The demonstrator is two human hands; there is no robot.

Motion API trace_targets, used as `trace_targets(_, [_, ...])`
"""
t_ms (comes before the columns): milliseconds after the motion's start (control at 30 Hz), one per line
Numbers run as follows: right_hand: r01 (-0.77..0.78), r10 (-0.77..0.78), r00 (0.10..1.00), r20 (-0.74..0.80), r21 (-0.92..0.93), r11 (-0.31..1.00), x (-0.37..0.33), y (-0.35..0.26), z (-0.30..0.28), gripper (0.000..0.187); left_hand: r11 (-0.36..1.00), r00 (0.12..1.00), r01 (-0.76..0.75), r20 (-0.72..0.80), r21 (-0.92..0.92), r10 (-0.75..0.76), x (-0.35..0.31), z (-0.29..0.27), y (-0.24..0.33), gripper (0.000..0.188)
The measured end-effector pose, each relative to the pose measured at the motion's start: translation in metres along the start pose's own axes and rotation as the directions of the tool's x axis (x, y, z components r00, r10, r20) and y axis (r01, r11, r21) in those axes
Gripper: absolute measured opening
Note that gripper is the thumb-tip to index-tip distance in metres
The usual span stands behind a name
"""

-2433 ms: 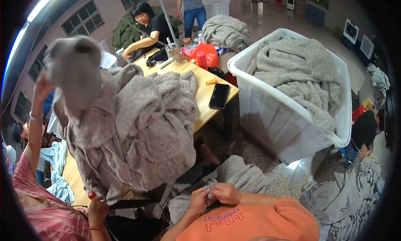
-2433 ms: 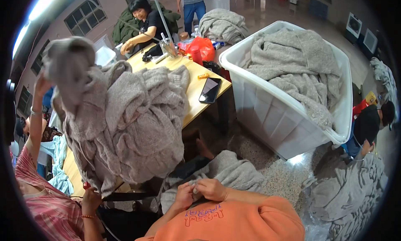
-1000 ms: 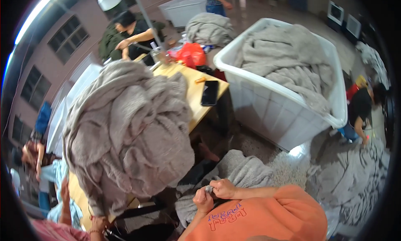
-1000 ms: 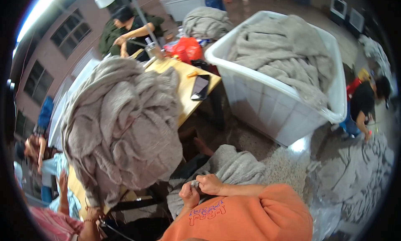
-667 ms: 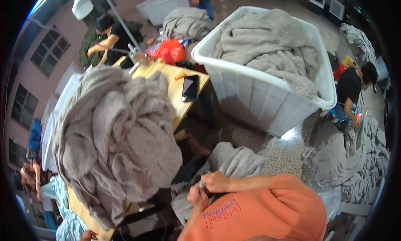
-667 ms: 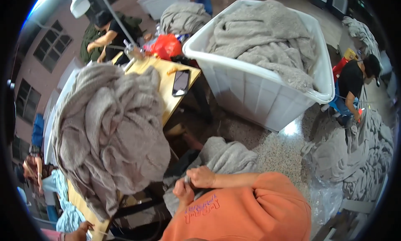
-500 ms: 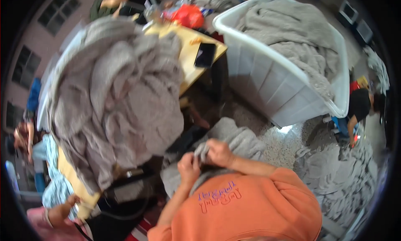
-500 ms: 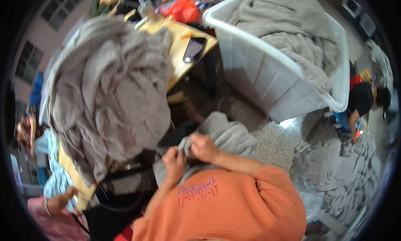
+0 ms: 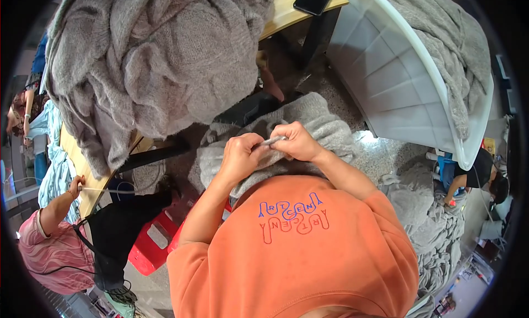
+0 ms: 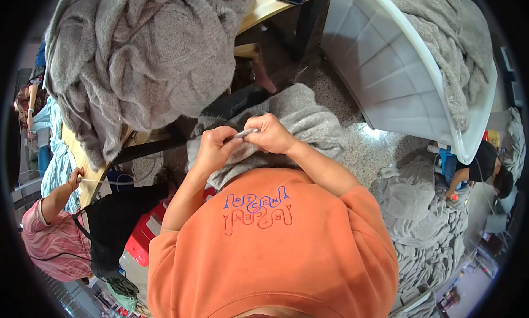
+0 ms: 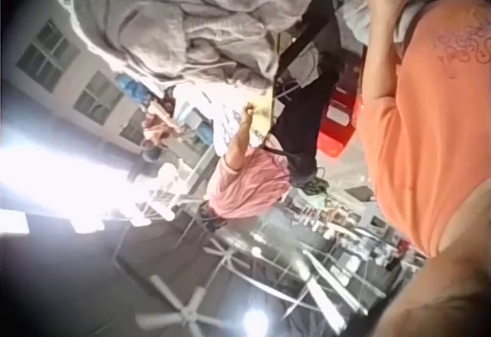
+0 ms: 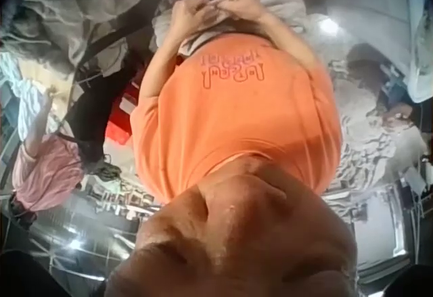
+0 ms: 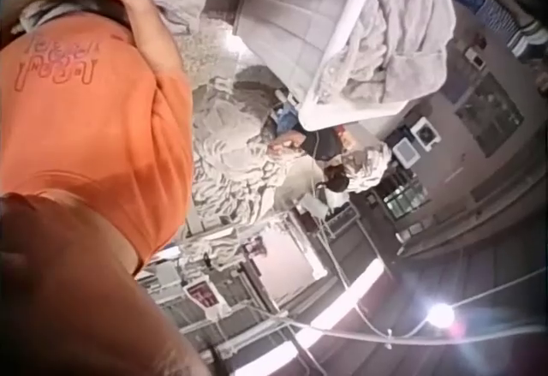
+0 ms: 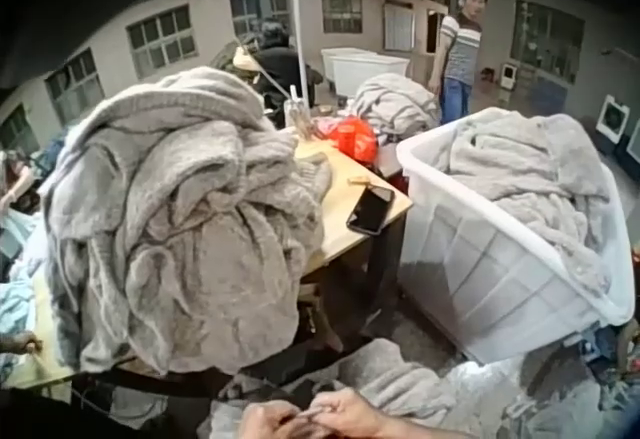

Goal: Inspecting and folding fuzzy gray blankets in a factory setting.

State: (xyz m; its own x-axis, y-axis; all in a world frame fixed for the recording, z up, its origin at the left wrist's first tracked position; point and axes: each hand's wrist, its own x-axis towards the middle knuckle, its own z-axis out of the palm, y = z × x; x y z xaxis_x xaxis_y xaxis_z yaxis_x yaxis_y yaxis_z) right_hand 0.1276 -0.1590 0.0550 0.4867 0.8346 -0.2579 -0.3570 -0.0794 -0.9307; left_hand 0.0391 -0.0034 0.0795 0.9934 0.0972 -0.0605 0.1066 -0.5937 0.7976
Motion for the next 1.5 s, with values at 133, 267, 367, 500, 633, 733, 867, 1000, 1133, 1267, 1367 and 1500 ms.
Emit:
trace_targets(133, [0.014, -0.013, 0.999, -0.041, 0.014, 1.0, -0.002, -0.004, 0.005, 0.01, 0.948, 0.995, 0.059, -0.062, -0.312, -0.082, -0.009, 0.009, -0.003, 0.006])
trace_targets(267, [-0.13, 0.134, 0.99, -0.043, 0.082, 0.988, -0.003, -0.009, 0.009, 0.009, 0.969, 0.987, 0.018, -0.152, -0.245, -0.056, 0.001, 0.005, 0.006, 0.005])
trace_targets(367, [0.143, -0.127, 0.99, 0.065, -0.373, 0.917, 0.0, 0.006, 0.005, 0.007, 0.942, 0.985, 0.068, -0.125, -0.329, -0.115, -0.003, 0.011, 0.01, 0.005])
trace_targets(500, [0.133, -0.149, 0.988, 0.024, -0.602, 0.787, -0.002, -0.003, 0.003, 0.007, 0.463, 0.912, 0.302, 0.111, -0.834, -0.395, -0.005, 0.016, 0.004, 0.008])
trace_targets(633, [-0.051, 0.055, 0.998, 0.034, -0.114, 0.992, -0.007, -0.002, 0.001, 0.007, 0.632, 0.912, 0.374, 0.145, -0.678, -0.384, -0.011, 0.008, -0.004, 0.008])
trace_targets(733, [-0.123, 0.121, 0.983, 0.14, 0.004, 0.992, -0.003, -0.007, 0.006, 0.011, 0.674, 0.921, 0.341, 0.09, -0.656, -0.378, -0.015, 0.022, -0.005, 0.009])
trace_targets(867, [0.013, -0.013, 1.0, 0.0, -0.135, 0.991, 0.0, 0.012, 0.012, 0.014, 0.619, 0.916, 0.338, 0.096, -0.709, -0.389, -0.016, 0.023, -0.008, 0.011])
trace_targets(1000, [0.216, -0.197, 0.976, 0.09, -0.486, 0.847, -0.002, 0.016, -0.002, 0.015, 0.238, 0.849, 0.449, 0.328, -0.861, -0.414, -0.021, 0.014, -0.007, 0.013])
trace_targets(1133, [0.006, -0.007, 1.0, 0.0, -0.512, 0.859, -0.017, 0.033, -0.061, 0.024, 0.119, 0.885, 0.286, 0.214, -0.951, -0.413, -0.016, -0.003, -0.014, 0.014])
trace_targets(1267, [-0.041, 0.002, 0.995, -0.104, -0.375, 0.926, -0.03, 0.042, -0.076, 0.017, 0.089, 0.888, 0.282, 0.225, -0.955, -0.402, -0.015, -0.005, -0.025, 0.012])
trace_targets(1367, [-0.039, -0.08, 0.97, -0.229, -0.472, 0.881, -0.022, 0.043, -0.08, 0.022, 0.11, 0.895, 0.278, 0.216, -0.954, -0.391, -0.007, -0.005, -0.022, 0.009])
trace_targets(1500, [0.266, -0.548, 0.735, -0.399, -0.574, 0.775, -0.027, -0.015, -0.041, 0.032, 0.121, 0.907, 0.284, 0.226, -0.951, -0.355, 0.007, -0.004, -0.009, 0.007])
